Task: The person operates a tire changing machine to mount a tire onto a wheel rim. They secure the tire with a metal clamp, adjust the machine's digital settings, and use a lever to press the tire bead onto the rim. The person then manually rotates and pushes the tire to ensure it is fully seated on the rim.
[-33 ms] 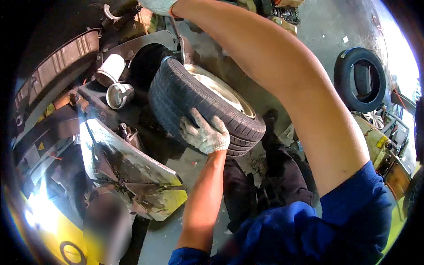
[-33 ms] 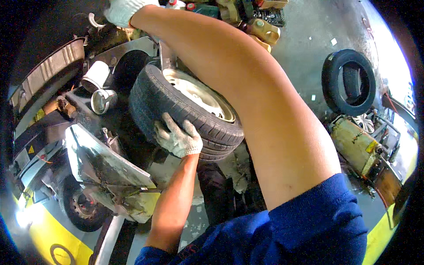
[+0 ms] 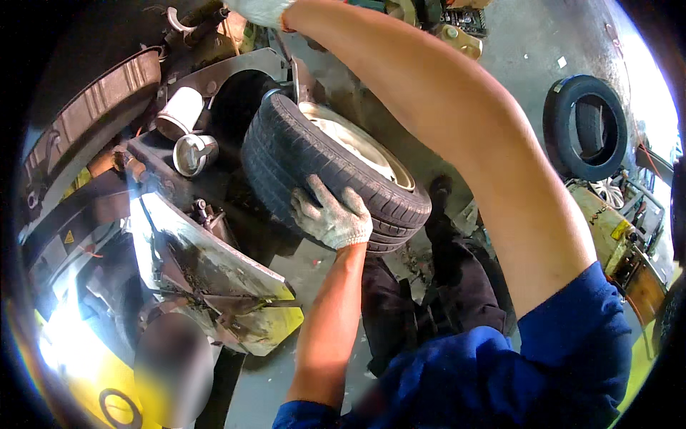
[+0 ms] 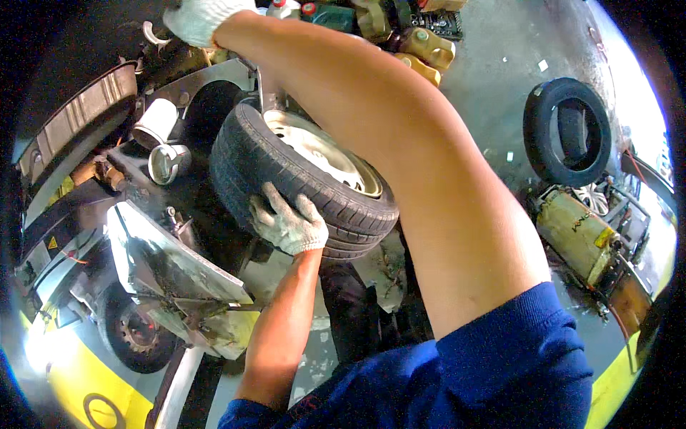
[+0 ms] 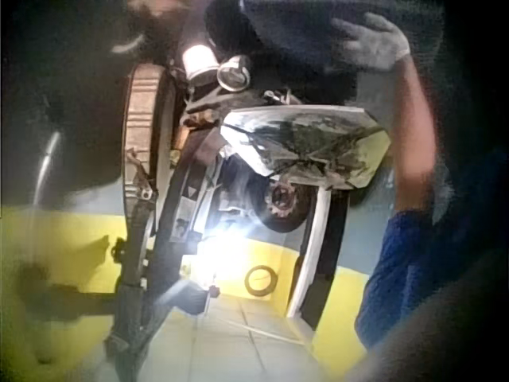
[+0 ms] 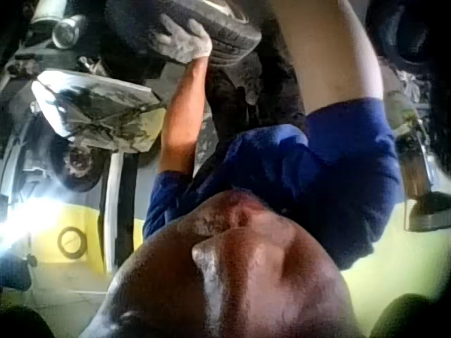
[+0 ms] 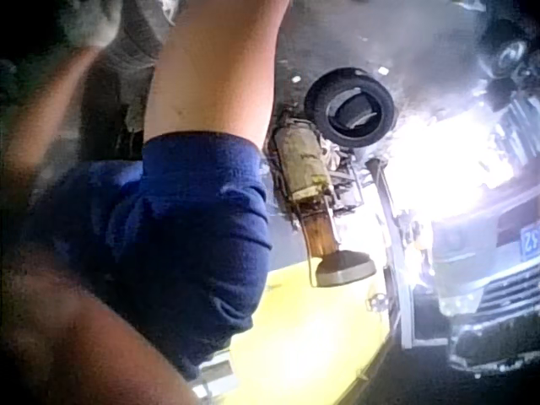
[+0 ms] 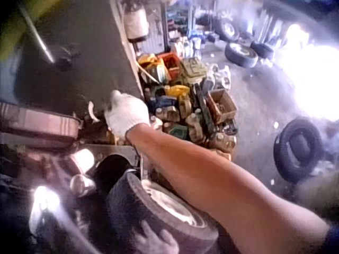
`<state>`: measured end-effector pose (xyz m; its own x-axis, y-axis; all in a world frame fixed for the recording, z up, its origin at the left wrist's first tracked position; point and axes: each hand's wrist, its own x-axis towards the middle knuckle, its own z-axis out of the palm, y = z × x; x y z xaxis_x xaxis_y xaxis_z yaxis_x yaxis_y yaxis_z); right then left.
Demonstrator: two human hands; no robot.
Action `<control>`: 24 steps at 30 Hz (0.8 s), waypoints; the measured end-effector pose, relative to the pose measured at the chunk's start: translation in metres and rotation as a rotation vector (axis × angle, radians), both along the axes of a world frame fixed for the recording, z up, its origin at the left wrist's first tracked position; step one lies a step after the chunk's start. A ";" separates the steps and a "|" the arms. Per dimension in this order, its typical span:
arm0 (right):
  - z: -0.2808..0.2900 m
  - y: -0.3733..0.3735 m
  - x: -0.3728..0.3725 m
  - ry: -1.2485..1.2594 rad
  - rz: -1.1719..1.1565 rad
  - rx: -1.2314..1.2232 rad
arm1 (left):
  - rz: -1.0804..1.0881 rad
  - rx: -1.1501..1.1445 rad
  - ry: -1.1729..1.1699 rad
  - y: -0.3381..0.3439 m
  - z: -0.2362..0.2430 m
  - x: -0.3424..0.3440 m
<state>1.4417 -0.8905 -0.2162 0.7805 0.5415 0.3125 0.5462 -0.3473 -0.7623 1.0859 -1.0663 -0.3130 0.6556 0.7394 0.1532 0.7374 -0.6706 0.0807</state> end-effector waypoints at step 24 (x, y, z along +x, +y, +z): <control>-0.142 -0.321 -0.327 0.422 -0.358 -0.221 | -0.108 0.041 -0.023 0.000 -0.010 -0.023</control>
<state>1.1146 -1.2118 -0.3584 0.9587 0.2388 -0.1547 0.0314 -0.6291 -0.7767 1.0629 -1.0661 -0.3231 0.7272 0.6572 0.1979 0.6588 -0.7493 0.0677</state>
